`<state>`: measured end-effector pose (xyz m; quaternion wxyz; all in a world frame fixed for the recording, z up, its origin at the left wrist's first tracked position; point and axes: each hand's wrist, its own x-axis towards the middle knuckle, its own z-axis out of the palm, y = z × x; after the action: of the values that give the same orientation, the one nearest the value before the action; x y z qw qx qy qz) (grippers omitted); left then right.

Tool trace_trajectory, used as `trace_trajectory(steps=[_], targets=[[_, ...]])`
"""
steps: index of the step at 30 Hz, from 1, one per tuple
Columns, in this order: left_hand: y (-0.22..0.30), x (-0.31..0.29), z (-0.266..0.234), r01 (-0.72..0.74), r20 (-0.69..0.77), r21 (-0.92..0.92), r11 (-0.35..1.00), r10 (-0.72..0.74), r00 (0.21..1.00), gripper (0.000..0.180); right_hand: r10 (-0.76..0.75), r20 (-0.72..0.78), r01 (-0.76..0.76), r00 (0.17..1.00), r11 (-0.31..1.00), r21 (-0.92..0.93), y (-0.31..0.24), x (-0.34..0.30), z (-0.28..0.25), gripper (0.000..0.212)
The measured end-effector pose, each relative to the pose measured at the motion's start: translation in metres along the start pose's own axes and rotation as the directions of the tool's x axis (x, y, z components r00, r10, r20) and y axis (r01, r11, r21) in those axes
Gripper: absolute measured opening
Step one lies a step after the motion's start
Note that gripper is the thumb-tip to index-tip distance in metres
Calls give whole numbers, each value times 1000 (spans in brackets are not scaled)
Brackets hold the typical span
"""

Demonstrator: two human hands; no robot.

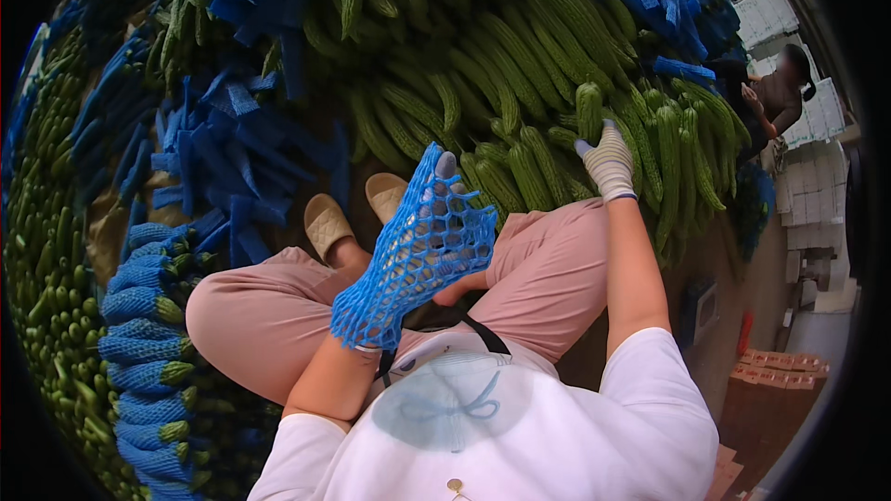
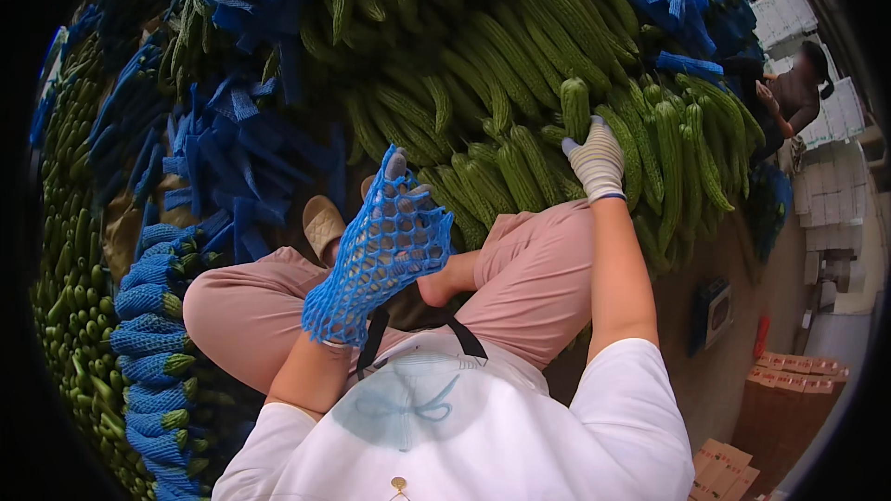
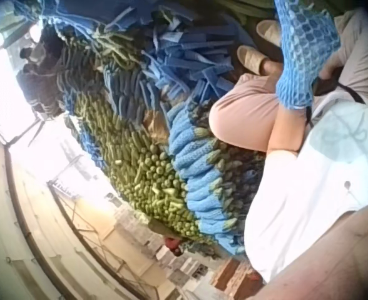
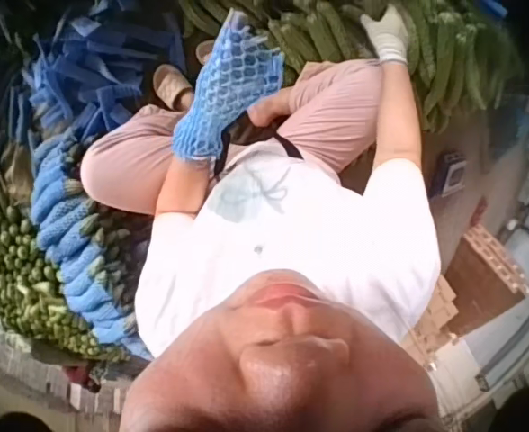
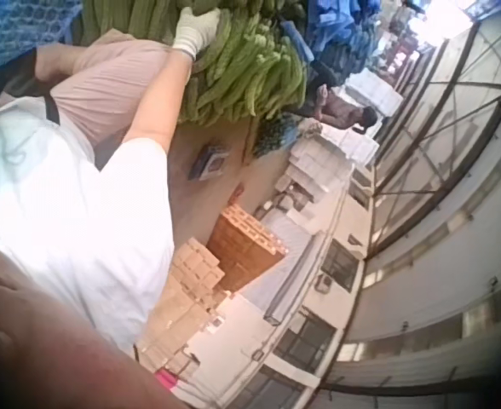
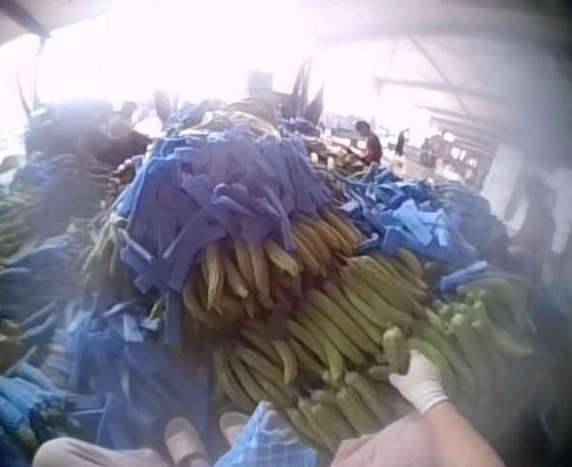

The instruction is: The recorder is placing bitter melons inside blue plastic mesh sleeves and stacking them.

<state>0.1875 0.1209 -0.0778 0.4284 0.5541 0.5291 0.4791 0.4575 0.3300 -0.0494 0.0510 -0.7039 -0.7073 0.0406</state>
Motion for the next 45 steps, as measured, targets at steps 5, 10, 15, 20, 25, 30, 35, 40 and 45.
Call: trace_trajectory(steps=[5,10,15,20,25,30,35,40,45], targets=[[-6,-1,6,53,43,15,999,-53,998,85,-94,-78,62,993,-159,985,-53,-37,-39,35],[2,-5,18,33,-20,-782,622,-78,997,83,-291,249,-373,924,-540,754,-87,-65,-7,39],[12,-17,9,-72,-278,106,992,99,955,87,-367,425,-558,827,-620,551,-94,-94,33,40],[-15,-29,12,11,-260,-256,967,-80,962,81,-476,488,-679,732,-570,463,-102,-116,63,40],[-40,-58,15,100,-178,-587,804,-249,952,75,-584,122,-219,802,-97,971,-108,-145,80,38],[-68,-52,20,148,-69,-842,518,-377,924,70,-472,374,-482,798,-127,867,-114,-154,69,17],[-89,-79,11,159,67,-974,164,-459,886,65,-250,90,-54,964,145,988,-128,-115,96,12],[15,-51,13,126,-13,-951,281,-447,895,60,-101,95,-44,990,416,908,-100,-77,122,21],[33,-67,17,94,-150,-846,524,-404,902,66,-108,168,-135,980,263,955,-92,-92,137,38]])
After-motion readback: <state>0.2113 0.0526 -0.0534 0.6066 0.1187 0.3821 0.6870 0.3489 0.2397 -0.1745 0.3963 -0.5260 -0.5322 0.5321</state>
